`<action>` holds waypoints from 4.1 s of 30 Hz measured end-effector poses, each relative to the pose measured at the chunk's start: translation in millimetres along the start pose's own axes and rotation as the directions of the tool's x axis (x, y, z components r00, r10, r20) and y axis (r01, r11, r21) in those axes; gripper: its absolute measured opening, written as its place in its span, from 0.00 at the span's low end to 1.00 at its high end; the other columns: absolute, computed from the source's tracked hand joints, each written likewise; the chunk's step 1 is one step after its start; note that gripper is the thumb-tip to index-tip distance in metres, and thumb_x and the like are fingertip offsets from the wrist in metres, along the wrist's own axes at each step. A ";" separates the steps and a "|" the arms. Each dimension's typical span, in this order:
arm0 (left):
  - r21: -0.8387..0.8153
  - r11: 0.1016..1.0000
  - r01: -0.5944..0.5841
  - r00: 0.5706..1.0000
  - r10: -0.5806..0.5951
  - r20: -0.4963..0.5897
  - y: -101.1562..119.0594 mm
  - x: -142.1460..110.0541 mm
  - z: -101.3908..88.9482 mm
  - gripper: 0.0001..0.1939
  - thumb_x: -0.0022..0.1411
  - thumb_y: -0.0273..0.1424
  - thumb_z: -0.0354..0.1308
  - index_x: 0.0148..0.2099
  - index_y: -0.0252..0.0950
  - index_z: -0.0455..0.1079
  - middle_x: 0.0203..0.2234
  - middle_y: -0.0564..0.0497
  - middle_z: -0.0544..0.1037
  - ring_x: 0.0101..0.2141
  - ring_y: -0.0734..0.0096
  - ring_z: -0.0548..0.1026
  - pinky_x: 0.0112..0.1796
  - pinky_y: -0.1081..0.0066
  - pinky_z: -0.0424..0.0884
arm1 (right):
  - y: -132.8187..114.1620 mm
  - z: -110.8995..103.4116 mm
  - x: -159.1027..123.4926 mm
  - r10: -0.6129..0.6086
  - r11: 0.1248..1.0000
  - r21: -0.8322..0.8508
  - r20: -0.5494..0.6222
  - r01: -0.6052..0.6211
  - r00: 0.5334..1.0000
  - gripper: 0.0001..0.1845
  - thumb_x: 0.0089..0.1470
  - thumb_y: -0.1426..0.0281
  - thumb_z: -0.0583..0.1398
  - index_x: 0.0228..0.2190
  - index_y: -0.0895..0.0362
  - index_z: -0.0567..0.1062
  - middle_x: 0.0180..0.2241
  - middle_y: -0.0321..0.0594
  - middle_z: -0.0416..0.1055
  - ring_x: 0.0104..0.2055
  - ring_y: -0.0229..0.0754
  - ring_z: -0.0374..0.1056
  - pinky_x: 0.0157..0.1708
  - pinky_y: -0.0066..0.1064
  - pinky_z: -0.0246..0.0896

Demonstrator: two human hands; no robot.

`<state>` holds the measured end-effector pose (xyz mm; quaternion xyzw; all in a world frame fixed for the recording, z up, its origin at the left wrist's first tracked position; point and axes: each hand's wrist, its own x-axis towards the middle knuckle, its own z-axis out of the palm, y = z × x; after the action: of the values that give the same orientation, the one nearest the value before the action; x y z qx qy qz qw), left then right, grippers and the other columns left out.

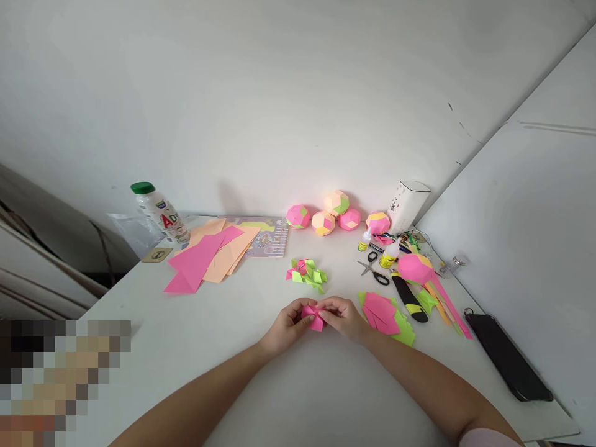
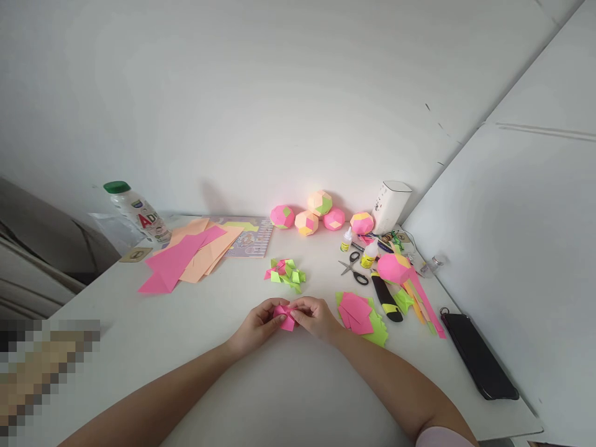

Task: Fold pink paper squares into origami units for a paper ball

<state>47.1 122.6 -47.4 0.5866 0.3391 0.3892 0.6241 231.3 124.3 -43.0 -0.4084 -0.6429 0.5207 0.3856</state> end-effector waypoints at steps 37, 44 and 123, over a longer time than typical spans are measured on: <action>-0.053 0.997 0.051 0.996 -0.055 -0.076 3.8 0.7 1.9 0.16 0.53 0.39 0.59 0.40 0.34 0.67 0.29 0.50 0.74 0.32 0.70 0.72 0.35 0.68 0.68 | -1.7 3.6 0.2 -0.112 0.990 -0.090 -0.039 0.108 0.993 0.10 0.50 0.66 0.59 0.34 0.58 0.76 0.32 0.42 0.75 0.33 0.40 0.70 0.32 0.30 0.65; -0.015 0.998 0.060 0.995 -0.061 -0.077 8.1 0.2 3.2 0.16 0.52 0.40 0.59 0.38 0.33 0.68 0.30 0.49 0.75 0.32 0.69 0.73 0.35 0.68 0.69 | -1.2 4.6 -0.9 -0.096 0.988 -0.123 -0.040 0.090 0.995 0.10 0.50 0.66 0.59 0.33 0.58 0.76 0.31 0.42 0.75 0.31 0.39 0.70 0.30 0.30 0.65; 0.203 0.975 -0.092 0.994 0.100 -0.031 6.0 -1.5 2.2 0.09 0.59 0.33 0.53 0.32 0.33 0.71 0.25 0.51 0.70 0.22 0.78 0.65 0.24 0.74 0.62 | 1.3 4.7 -2.4 -0.053 0.988 -0.144 -0.006 0.052 0.999 0.11 0.51 0.63 0.58 0.25 0.59 0.69 0.20 0.34 0.66 0.20 0.33 0.60 0.20 0.24 0.55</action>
<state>47.9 120.3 -41.3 0.6545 0.3605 0.3945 0.5349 227.9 120.5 -45.3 -0.4204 -0.6874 0.4609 0.3719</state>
